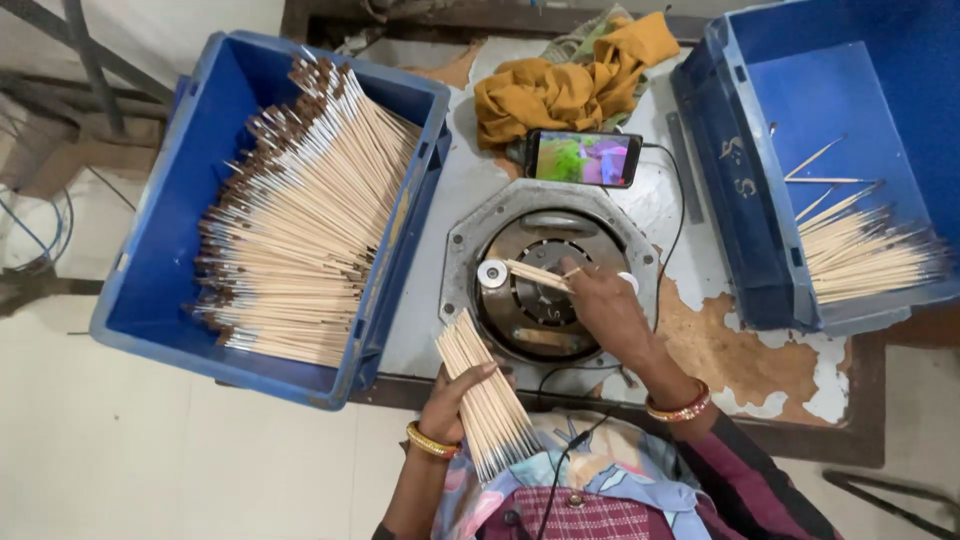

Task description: The person is using a specialized circular incense stick-making machine. They take a bunch of sticks from a blue container and feed them one by one into the machine’s rotating slots, which applies a paste or coating to the sticks.

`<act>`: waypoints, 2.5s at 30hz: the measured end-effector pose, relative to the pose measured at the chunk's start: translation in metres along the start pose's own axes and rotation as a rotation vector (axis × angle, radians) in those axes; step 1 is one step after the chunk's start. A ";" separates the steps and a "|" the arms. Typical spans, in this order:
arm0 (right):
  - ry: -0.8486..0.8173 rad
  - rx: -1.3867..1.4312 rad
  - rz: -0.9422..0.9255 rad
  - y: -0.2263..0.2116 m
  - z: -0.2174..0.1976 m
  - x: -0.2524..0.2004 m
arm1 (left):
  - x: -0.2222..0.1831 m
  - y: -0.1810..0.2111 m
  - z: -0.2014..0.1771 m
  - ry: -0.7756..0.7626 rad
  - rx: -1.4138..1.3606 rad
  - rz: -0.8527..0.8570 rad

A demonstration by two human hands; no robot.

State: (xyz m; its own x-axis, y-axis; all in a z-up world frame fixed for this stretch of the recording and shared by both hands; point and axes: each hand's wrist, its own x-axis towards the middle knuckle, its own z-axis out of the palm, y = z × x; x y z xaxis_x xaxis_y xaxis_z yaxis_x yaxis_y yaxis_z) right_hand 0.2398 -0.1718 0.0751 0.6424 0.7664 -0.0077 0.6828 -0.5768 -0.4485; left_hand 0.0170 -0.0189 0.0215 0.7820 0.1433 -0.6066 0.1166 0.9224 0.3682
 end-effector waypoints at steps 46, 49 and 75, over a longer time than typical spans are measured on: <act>0.118 0.021 -0.051 0.013 0.004 -0.005 | 0.007 0.004 0.016 -0.022 0.085 0.022; 0.159 0.081 -0.055 0.008 0.008 -0.005 | 0.000 -0.006 -0.005 0.163 0.071 0.066; 0.143 0.074 -0.073 0.015 0.012 -0.002 | 0.000 -0.005 -0.002 0.136 0.088 0.052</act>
State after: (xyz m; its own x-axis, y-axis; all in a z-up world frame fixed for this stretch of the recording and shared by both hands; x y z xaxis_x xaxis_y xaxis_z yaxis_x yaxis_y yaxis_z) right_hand 0.2445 -0.1780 0.0575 0.6384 0.7545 0.1522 0.7056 -0.4946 -0.5075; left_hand 0.0155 -0.0227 0.0184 0.6990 0.2425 -0.6727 0.1362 0.8784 0.4581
